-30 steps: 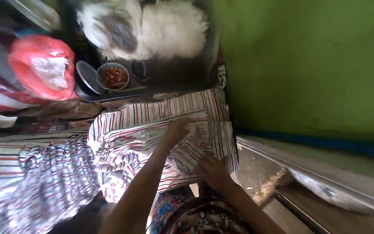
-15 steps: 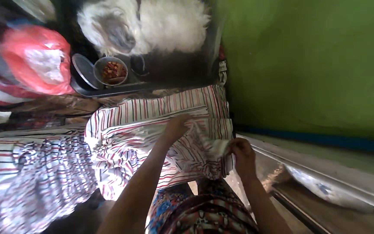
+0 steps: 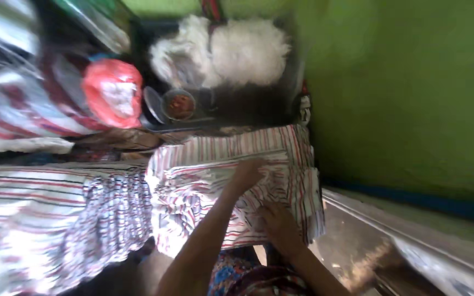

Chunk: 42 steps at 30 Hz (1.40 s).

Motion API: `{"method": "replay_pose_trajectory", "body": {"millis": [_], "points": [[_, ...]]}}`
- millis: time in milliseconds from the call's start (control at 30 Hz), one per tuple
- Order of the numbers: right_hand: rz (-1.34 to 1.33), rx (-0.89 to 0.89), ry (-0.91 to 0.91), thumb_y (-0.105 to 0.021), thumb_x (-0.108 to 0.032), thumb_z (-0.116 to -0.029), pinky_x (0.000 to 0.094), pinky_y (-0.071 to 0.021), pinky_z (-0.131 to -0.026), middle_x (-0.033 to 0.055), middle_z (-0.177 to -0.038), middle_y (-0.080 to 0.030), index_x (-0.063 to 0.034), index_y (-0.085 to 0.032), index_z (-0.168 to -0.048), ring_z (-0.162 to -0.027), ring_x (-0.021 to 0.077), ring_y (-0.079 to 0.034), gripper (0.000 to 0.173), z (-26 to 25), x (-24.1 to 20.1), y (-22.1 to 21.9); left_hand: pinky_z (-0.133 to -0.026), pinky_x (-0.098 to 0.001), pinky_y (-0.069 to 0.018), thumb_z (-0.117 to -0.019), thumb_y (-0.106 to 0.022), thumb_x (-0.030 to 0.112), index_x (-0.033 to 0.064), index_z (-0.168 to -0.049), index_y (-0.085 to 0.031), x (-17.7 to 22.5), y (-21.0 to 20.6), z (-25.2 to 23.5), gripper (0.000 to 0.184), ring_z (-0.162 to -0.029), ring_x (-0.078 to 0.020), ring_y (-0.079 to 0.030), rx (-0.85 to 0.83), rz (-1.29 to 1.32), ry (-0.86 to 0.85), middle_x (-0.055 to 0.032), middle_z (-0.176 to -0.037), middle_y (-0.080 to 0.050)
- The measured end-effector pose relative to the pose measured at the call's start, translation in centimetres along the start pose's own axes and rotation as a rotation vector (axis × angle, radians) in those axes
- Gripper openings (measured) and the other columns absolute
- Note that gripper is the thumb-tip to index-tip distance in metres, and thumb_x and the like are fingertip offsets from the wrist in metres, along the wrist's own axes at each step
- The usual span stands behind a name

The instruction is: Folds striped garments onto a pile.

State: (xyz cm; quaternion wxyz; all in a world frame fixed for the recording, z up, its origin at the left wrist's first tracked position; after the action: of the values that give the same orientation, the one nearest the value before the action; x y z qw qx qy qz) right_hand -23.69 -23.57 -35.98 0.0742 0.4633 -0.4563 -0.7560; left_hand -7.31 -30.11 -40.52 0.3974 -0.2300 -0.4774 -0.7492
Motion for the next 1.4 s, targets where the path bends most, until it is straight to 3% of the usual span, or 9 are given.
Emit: {"method": "replay_pose_trajectory", "body": {"millis": [100, 233, 333, 533, 733, 933, 1000, 1200, 1400], "points": [[-0.038, -0.085, -0.135, -0.062, -0.026, -0.0997, 0.0583, -0.0522, -0.098, 0.024, -0.122, -0.07, 0.0015, -0.072, -0.119, -0.115, 0.0425, -0.066, 0.035, -0.9, 0.1, 0.3, -0.109, -0.0543, -0.0439, -0.0938, -0.065, 0.005, 0.0018, -0.133, -0.065, 0.3, 0.2, 0.1, 0.039, -0.125, -0.0345, -0.061, -0.027, 0.012, -0.005, -0.0195, -0.132, -0.066], [0.127, 0.134, 0.01, -0.07, -0.012, -0.0907, 0.0582, -0.0587, -0.081, 0.024, -0.108, -0.073, -0.0003, -0.076, -0.109, -0.097, 0.0427, -0.072, 0.023, -0.6, 0.5, -0.7, -0.109, -0.0522, -0.0449, -0.0924, -0.066, 0.005, 0.0014, -0.131, -0.066, 0.4, 0.2, 0.1, 0.039, -0.126, -0.0328, -0.061, -0.013, 0.036, -0.027, -0.0192, -0.133, -0.066], [0.048, 0.159, -0.009, -0.065, -0.008, -0.0918, 0.0589, -0.0573, -0.084, 0.0231, -0.107, -0.074, 0.0025, -0.076, -0.104, -0.096, 0.042, -0.073, 0.02, -0.5, 0.9, -0.5, -0.11, -0.0523, -0.0438, -0.0935, -0.065, 0.005, 0.0013, -0.132, -0.065, 0.5, 0.4, 0.0, 0.039, -0.126, -0.0332, -0.061, -0.032, 0.046, -0.015, -0.0198, -0.133, -0.065], [-0.52, 0.124, -0.459, -0.055, -0.01, -0.1018, 0.0317, -0.0549, -0.077, 0.0196, -0.098, -0.067, 0.0129, -0.06, -0.118, -0.084, 0.0185, -0.065, 0.029, -1.0, 4.4, 4.0, -0.103, -0.0581, -0.0473, -0.0952, -0.065, 0.003, 0.0031, -0.13, -0.067, -0.1, -0.2, -0.2, 0.034, -0.12, -0.0351, -0.063, -0.036, 0.065, -0.002, -0.0187, -0.129, -0.067], [-0.085, 0.253, -0.081, -0.059, -0.007, -0.0963, 0.0473, -0.0601, -0.087, 0.0249, -0.108, -0.072, 0.0075, -0.073, -0.104, -0.098, 0.0377, -0.073, 0.022, -0.7, 2.3, 4.0, -0.105, -0.0569, -0.0471, -0.0941, -0.067, 0.003, -0.0002, -0.128, -0.066, -0.8, -0.7, -0.6, 0.034, -0.121, -0.0364, -0.063, -0.007, 0.025, -0.008, -0.0205, -0.13, -0.066], [0.12, -0.145, -0.049, -0.061, -0.001, -0.0945, 0.0538, -0.0603, -0.079, 0.0253, -0.121, -0.07, 0.0007, -0.072, -0.121, -0.096, 0.0427, -0.073, 0.028, -1.4, 0.3, 1.2, -0.105, -0.056, -0.0468, -0.094, -0.067, 0.004, 0.0027, -0.131, -0.065, -0.6, -0.4, -0.4, 0.038, -0.122, -0.0342, -0.062, -0.038, 0.039, 0.047, -0.0187, -0.132, -0.065], [-0.002, -0.38, -0.284, -0.052, -0.009, -0.1044, 0.0552, -0.0537, -0.095, 0.0256, -0.134, -0.062, 0.0018, -0.063, -0.133, -0.115, 0.043, -0.066, 0.032, -1.5, 0.8, 3.4, -0.105, -0.0561, -0.0469, -0.0938, -0.067, 0.002, 0.0019, -0.131, -0.065, -0.7, -0.3, -0.3, 0.037, -0.122, -0.0345, -0.062, -0.033, 0.061, 0.024, -0.0192, -0.133, -0.064], [-0.12, 0.32, -0.632, -0.049, -0.004, -0.1032, 0.0465, -0.0554, -0.088, 0.0314, -0.11, -0.065, 0.0159, -0.063, -0.114, -0.096, 0.0375, -0.067, 0.026, 4.5, 9.9, 9.6, -0.102, -0.0551, -0.0491, -0.0945, -0.065, 0.0, 0.0038, -0.13, -0.066, -0.8, -0.4, -0.4, 0.035, -0.118, -0.033, -0.064, -0.026, 0.098, -0.017, -0.0178, -0.131, -0.065], [-0.101, 0.045, -0.144, -0.06, -0.001, -0.0957, 0.0549, -0.0576, -0.09, 0.0263, -0.112, -0.071, 0.0076, -0.073, -0.11, -0.104, 0.0419, -0.071, 0.021, 2.2, 2.3, 3.5, -0.1, -0.0573, -0.0492, -0.0943, -0.065, 0.0, 0.0008, -0.131, -0.064, -0.6, -0.3, -0.4, 0.036, -0.116, -0.0365, -0.064, -0.033, 0.064, -0.003, -0.0212, -0.13, -0.065]]}}
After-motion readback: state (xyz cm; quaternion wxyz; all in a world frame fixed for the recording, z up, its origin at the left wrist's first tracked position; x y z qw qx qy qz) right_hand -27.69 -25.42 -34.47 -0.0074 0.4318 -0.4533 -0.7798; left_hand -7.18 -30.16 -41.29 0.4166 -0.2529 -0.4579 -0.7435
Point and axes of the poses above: each hand's wrist, its own z-axis away from the middle knuckle, its own y-axis out of the back of the hand, x = y × z, the point moved 5 cm from there along -z, towards the middle knuckle
